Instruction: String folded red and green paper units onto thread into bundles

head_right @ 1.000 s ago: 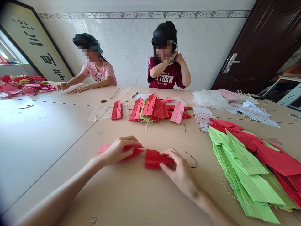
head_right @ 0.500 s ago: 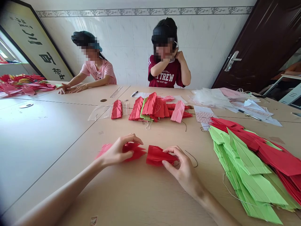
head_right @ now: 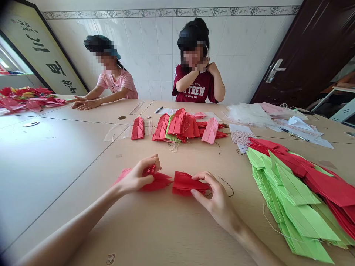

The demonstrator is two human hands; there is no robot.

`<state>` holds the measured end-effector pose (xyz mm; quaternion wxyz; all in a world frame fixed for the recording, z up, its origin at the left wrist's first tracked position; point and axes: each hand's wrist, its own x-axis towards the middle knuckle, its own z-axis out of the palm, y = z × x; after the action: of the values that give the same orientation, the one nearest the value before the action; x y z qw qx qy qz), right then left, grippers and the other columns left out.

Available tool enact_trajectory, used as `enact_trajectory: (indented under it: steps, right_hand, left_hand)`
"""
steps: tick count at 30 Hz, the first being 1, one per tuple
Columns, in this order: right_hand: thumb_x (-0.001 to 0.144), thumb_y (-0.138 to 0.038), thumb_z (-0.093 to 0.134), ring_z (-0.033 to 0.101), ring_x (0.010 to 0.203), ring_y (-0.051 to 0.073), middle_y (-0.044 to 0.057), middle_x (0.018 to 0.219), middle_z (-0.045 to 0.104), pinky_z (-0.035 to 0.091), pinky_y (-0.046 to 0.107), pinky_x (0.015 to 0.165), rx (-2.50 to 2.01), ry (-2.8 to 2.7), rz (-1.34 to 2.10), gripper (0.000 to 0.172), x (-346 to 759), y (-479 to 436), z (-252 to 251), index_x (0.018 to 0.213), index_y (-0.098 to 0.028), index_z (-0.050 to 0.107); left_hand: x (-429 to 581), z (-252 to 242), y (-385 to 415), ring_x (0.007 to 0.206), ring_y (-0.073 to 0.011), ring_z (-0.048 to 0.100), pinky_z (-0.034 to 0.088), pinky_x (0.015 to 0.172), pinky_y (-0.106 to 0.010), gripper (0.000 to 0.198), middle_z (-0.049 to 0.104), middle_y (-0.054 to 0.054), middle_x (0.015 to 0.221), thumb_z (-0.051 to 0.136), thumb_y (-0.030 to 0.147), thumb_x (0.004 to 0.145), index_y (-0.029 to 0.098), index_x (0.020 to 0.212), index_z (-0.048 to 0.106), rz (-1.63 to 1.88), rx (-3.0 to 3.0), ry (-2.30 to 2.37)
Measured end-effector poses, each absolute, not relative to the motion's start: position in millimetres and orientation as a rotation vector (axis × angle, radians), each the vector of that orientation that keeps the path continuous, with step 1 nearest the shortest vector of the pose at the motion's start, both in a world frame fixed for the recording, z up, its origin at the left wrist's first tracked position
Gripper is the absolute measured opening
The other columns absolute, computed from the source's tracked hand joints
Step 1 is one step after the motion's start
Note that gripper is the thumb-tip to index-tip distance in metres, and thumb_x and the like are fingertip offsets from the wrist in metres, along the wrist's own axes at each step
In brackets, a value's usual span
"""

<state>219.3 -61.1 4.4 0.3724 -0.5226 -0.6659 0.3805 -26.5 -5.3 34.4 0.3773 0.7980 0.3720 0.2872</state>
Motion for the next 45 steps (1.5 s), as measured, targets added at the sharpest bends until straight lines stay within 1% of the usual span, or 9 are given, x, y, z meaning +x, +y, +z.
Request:
enact_trajectory:
  steps: [3, 6, 16, 23, 27, 32, 37, 41, 45]
  right_hand:
    - [0.081, -0.036, 0.055, 0.059, 0.094, 0.020, 0.003, 0.099, 0.060, 0.048, 0.033, 0.081, -1.326, -1.672, 0.982, 0.020, 219.7, -61.6, 5.6, 0.098, -0.025, 0.053]
    - [0.082, -0.037, 0.055, 0.059, 0.093, 0.020, 0.003, 0.099, 0.060, 0.049, 0.032, 0.079, -1.312, -1.653, 1.011, 0.020, 220.0, -61.8, 5.6, 0.097, -0.025, 0.052]
    - [0.081, -0.040, 0.056, 0.060, 0.092, 0.021, 0.005, 0.101, 0.061, 0.049, 0.033, 0.079, -1.319, -1.582, 1.064, 0.023, 222.4, -58.8, 0.7, 0.097, -0.024, 0.050]
    - [0.082, -0.039, 0.054, 0.058, 0.092, 0.020, 0.003, 0.097, 0.060, 0.048, 0.031, 0.077, -1.333, -1.683, 1.115, 0.018, 219.4, -62.4, 6.6, 0.093, -0.024, 0.052]
    - [0.082, -0.038, 0.055, 0.058, 0.091, 0.019, 0.002, 0.097, 0.059, 0.047, 0.030, 0.077, -1.336, -1.708, 1.129, 0.018, 218.7, -62.4, 7.1, 0.092, -0.024, 0.052]
    - [0.082, -0.040, 0.055, 0.057, 0.094, 0.019, 0.002, 0.098, 0.059, 0.046, 0.030, 0.080, -1.372, -1.768, 1.100, 0.020, 218.3, -61.6, 4.3, 0.095, -0.025, 0.053]
    - [0.083, -0.039, 0.054, 0.057, 0.093, 0.018, 0.002, 0.101, 0.060, 0.048, 0.029, 0.078, -1.390, -1.810, 1.064, 0.021, 216.3, -63.1, 1.7, 0.099, -0.026, 0.053]
    - [0.083, -0.035, 0.054, 0.058, 0.092, 0.017, 0.001, 0.101, 0.060, 0.049, 0.027, 0.076, -1.368, -1.867, 0.993, 0.019, 214.1, -64.8, 0.3, 0.099, -0.026, 0.053]
    - [0.083, -0.031, 0.054, 0.058, 0.092, 0.016, 0.000, 0.101, 0.060, 0.049, 0.026, 0.075, -1.346, -1.920, 0.913, 0.018, 213.2, -64.7, 1.3, 0.100, -0.026, 0.053]
  left_hand:
    - [-27.0, 34.9, -5.0, 0.068, -0.0122, 0.039, 0.035, 0.061, -0.027, 0.009, 0.039, 0.001, 0.074, 0.037, 0.012, 0.059, 0.019, 0.065, 0.036, 0.733, 2.019, 0.946]
    - [-26.8, 37.3, -5.7, 0.070, -0.0131, 0.041, 0.034, 0.060, -0.027, 0.008, 0.039, 0.001, 0.074, 0.037, 0.012, 0.059, 0.019, 0.064, 0.036, 0.718, 2.012, 0.963]
    - [-26.3, 34.5, -4.5, 0.063, -0.0112, 0.035, 0.028, 0.057, -0.026, 0.009, 0.043, 0.001, 0.074, 0.038, 0.011, 0.057, 0.018, 0.063, 0.037, 0.774, 1.978, 0.930]
    - [-25.6, 35.6, -4.6, 0.066, -0.0122, 0.038, 0.027, 0.058, -0.027, 0.009, 0.043, 0.001, 0.072, 0.039, 0.010, 0.057, 0.018, 0.062, 0.038, 0.810, 1.903, 0.932]
    - [-25.0, 36.5, -5.1, 0.067, -0.0126, 0.040, 0.027, 0.058, -0.026, 0.009, 0.043, 0.001, 0.072, 0.039, 0.010, 0.057, 0.018, 0.062, 0.039, 0.826, 1.884, 0.927]
    - [-23.2, 37.4, -6.2, 0.069, -0.0132, 0.042, 0.028, 0.058, -0.026, 0.008, 0.043, 0.001, 0.072, 0.040, 0.011, 0.057, 0.018, 0.061, 0.040, 0.817, 1.870, 0.920]
    - [-19.7, 37.0, -8.4, 0.066, -0.0118, 0.040, 0.027, 0.057, -0.025, 0.008, 0.043, 0.002, 0.071, 0.040, 0.010, 0.058, 0.017, 0.062, 0.041, 0.796, 1.880, 0.924]
    - [-16.5, 35.2, -10.8, 0.062, -0.0104, 0.037, 0.027, 0.055, -0.025, 0.008, 0.042, 0.003, 0.071, 0.040, 0.009, 0.059, 0.017, 0.061, 0.041, 0.778, 1.890, 0.925]
    - [-14.5, 34.0, -11.8, 0.063, -0.0107, 0.039, 0.028, 0.056, -0.025, 0.010, 0.041, 0.003, 0.070, 0.040, 0.008, 0.059, 0.018, 0.062, 0.041, 0.790, 1.900, 0.928]
